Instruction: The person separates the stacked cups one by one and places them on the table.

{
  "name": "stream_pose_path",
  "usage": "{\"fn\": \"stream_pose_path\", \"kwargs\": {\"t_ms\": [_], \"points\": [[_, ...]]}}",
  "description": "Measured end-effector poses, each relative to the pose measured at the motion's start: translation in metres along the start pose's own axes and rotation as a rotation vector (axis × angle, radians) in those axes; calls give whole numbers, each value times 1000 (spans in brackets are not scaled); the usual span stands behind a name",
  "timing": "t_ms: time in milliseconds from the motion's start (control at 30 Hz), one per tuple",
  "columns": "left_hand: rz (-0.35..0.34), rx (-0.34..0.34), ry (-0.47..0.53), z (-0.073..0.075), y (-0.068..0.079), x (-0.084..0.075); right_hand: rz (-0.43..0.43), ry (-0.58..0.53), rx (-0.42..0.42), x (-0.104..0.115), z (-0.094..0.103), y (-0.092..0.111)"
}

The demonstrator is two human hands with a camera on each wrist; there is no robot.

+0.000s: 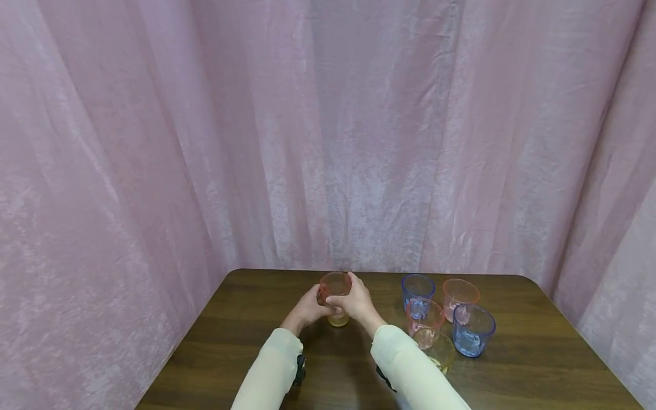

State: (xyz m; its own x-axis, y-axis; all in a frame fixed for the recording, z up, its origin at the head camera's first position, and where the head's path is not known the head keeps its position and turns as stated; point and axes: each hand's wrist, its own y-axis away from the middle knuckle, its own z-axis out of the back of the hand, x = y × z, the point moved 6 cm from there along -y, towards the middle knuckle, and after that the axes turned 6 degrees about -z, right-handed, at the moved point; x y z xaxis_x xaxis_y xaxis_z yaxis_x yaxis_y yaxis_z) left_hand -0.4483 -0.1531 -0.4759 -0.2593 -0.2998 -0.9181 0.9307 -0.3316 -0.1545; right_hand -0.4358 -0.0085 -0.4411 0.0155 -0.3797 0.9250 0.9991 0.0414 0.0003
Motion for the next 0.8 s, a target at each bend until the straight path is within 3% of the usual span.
{"fn": "stream_pose_path", "kwargs": {"t_ms": [267,600,800], "points": [[33,-5,-92,2,0,5,-35,-47,16,-1,4,-3],[73,2,-124,2,2,6,-36,-45,-34,6,7,1],[46,15,-82,3,3,4,-1,-35,-71,19,11,2]]}}
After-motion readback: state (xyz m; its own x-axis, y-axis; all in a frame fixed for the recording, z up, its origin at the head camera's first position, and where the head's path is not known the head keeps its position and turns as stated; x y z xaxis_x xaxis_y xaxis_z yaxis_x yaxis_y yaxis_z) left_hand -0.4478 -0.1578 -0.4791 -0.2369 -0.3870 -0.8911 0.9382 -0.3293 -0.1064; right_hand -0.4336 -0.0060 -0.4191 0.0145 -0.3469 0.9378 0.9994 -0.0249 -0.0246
